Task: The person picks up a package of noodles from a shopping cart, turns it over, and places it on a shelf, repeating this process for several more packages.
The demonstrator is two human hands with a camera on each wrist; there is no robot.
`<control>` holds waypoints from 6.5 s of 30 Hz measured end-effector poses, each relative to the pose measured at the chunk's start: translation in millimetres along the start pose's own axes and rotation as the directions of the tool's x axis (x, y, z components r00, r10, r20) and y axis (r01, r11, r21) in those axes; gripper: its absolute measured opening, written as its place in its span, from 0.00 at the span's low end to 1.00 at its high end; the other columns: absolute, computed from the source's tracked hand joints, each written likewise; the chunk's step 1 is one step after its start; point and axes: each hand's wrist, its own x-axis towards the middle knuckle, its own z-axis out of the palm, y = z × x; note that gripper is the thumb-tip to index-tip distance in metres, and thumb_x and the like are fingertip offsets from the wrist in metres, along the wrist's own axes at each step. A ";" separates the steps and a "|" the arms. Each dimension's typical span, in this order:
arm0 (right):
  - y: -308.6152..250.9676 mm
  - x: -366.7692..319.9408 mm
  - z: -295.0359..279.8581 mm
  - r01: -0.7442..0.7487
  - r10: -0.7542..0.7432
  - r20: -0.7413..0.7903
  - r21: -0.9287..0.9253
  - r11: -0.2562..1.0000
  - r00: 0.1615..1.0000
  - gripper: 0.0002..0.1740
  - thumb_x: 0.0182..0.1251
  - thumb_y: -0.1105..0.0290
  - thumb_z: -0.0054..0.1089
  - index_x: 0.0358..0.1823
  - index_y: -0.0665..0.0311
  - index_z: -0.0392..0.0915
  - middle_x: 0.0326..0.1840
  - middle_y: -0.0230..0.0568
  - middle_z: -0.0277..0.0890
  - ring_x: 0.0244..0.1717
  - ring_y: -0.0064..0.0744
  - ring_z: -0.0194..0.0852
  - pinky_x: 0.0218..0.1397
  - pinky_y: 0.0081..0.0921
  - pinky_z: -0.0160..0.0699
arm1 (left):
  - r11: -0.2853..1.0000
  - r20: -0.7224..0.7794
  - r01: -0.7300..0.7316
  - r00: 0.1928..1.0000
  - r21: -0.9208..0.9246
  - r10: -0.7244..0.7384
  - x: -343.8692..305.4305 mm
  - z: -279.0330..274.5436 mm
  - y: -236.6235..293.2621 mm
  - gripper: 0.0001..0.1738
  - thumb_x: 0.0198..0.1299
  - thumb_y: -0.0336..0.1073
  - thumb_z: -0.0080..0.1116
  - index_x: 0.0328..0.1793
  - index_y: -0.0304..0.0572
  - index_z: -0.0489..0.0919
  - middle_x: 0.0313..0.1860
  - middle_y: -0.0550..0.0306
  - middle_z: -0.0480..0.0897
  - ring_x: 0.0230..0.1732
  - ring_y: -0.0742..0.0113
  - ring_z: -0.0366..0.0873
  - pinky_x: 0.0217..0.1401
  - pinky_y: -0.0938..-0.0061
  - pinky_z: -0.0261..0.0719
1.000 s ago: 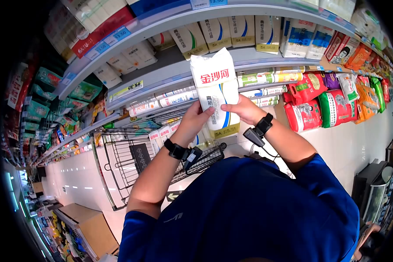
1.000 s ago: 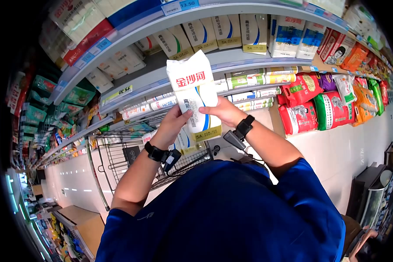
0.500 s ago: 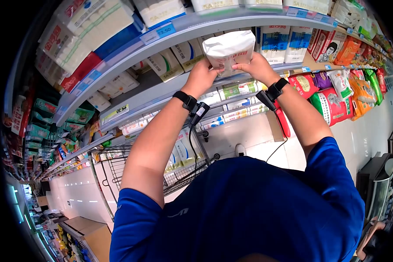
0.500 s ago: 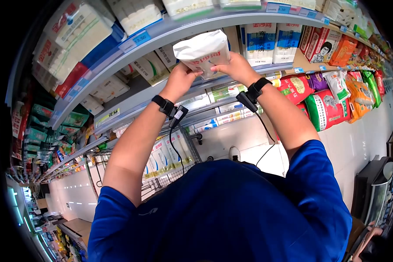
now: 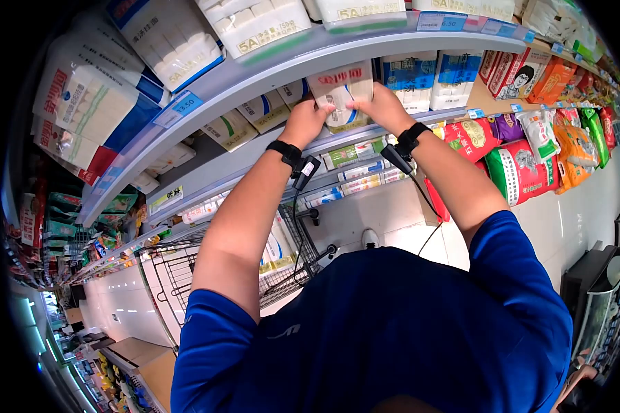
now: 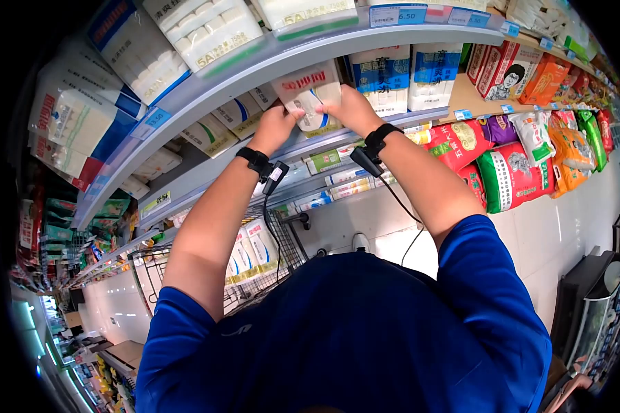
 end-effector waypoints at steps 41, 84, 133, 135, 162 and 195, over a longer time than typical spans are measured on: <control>102.4 -212.3 498.4 -0.603 0.581 0.345 -0.054 0.796 0.737 0.24 0.61 0.65 0.57 0.55 0.74 0.73 0.44 0.50 0.82 0.47 0.44 0.81 0.51 0.31 0.77 | 0.129 0.101 0.573 0.352 -0.809 -0.931 -486.4 -110.0 -337.1 0.17 0.63 0.37 0.52 0.55 0.36 0.73 0.48 0.57 0.79 0.51 0.66 0.77 0.56 0.70 0.75; 8.6 -209.0 465.4 -0.431 0.380 0.359 0.070 0.900 0.852 0.20 0.60 0.70 0.60 0.51 0.73 0.71 0.42 0.54 0.80 0.44 0.46 0.81 0.47 0.35 0.77 | 0.591 0.011 0.526 0.752 -0.612 -0.659 -406.1 -94.4 -231.9 0.33 0.60 0.46 0.64 0.63 0.32 0.66 0.49 0.52 0.78 0.48 0.69 0.76 0.54 0.74 0.73; -54.7 4.9 88.8 -0.183 0.090 0.337 0.254 0.950 0.937 0.24 0.65 0.66 0.63 0.58 0.72 0.71 0.53 0.44 0.79 0.51 0.29 0.77 0.55 0.27 0.75 | 0.765 0.244 0.358 0.933 -0.536 -0.266 -71.6 -85.6 -14.3 0.16 0.63 0.29 0.59 0.56 0.31 0.75 0.49 0.51 0.82 0.47 0.65 0.80 0.52 0.71 0.78; -46.3 22.2 83.5 -0.224 0.183 0.258 0.139 0.965 0.949 0.21 0.62 0.62 0.65 0.49 0.73 0.79 0.44 0.49 0.83 0.44 0.34 0.80 0.49 0.28 0.75 | 0.687 0.207 0.378 0.924 -0.620 -0.321 -48.8 -81.9 -33.2 0.19 0.62 0.31 0.60 0.57 0.31 0.74 0.50 0.51 0.82 0.48 0.64 0.80 0.52 0.71 0.77; -25.4 24.7 117.3 0.127 -0.197 -0.369 -0.206 0.970 0.908 0.21 0.61 0.66 0.56 0.51 0.75 0.73 0.47 0.66 0.75 0.49 0.61 0.75 0.54 0.42 0.74 | 0.999 -0.316 0.031 0.948 0.019 -0.024 23.8 -49.4 -51.3 0.27 0.54 0.43 0.65 0.56 0.33 0.75 0.48 0.39 0.81 0.48 0.50 0.80 0.50 0.65 0.76; 169.8 -223.3 575.1 -0.714 0.637 0.577 -0.128 0.688 0.510 0.29 0.62 0.62 0.58 0.60 0.74 0.68 0.46 0.47 0.79 0.45 0.33 0.77 0.49 0.26 0.75 | 0.318 -0.206 0.619 0.247 -0.719 -0.947 -517.8 -42.1 -432.6 0.27 0.59 0.43 0.56 0.58 0.29 0.74 0.54 0.48 0.78 0.57 0.60 0.73 0.62 0.68 0.66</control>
